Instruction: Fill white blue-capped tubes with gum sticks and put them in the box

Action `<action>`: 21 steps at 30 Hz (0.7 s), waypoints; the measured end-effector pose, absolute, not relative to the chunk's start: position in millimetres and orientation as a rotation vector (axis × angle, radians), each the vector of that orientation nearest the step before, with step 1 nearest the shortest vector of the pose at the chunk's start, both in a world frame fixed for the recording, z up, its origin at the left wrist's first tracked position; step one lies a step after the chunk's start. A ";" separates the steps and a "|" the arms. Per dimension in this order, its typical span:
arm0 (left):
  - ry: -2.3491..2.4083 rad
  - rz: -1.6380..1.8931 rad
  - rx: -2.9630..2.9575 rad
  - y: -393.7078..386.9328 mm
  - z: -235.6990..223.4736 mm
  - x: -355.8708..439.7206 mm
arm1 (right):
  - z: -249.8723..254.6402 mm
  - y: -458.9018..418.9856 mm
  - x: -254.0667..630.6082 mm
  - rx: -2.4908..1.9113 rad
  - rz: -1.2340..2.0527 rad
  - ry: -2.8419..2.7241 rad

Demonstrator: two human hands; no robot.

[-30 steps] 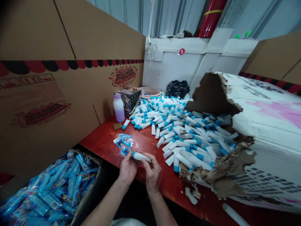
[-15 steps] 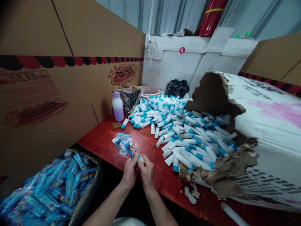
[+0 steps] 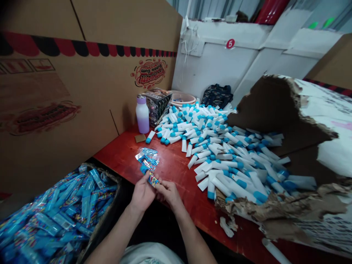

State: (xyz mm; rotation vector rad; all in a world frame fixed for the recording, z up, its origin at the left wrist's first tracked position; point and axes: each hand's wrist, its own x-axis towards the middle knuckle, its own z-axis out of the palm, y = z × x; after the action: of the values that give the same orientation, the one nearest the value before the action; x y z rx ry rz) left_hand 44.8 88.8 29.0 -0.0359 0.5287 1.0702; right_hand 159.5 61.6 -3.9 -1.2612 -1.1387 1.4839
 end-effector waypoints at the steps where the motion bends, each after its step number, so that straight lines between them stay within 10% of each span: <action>1: 0.526 1.077 -0.035 88.5 27.1 43.5 | -3.8 63.6 157.7 -1.309 1.477 -1.168; 14: 0.698 1.282 -0.005 89.5 14.1 -20.4 | 20.6 86.9 127.2 -1.575 1.094 -1.898; 21: 0.811 1.419 -0.122 86.0 8.5 -58.3 | 7.9 127.5 114.4 -1.954 0.045 -2.079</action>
State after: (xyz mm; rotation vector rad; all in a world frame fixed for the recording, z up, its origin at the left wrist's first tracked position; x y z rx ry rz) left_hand -58.3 86.0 8.5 -0.1218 0.8111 1.4188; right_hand 114.4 127.5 7.9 -1.9536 -2.0794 0.0446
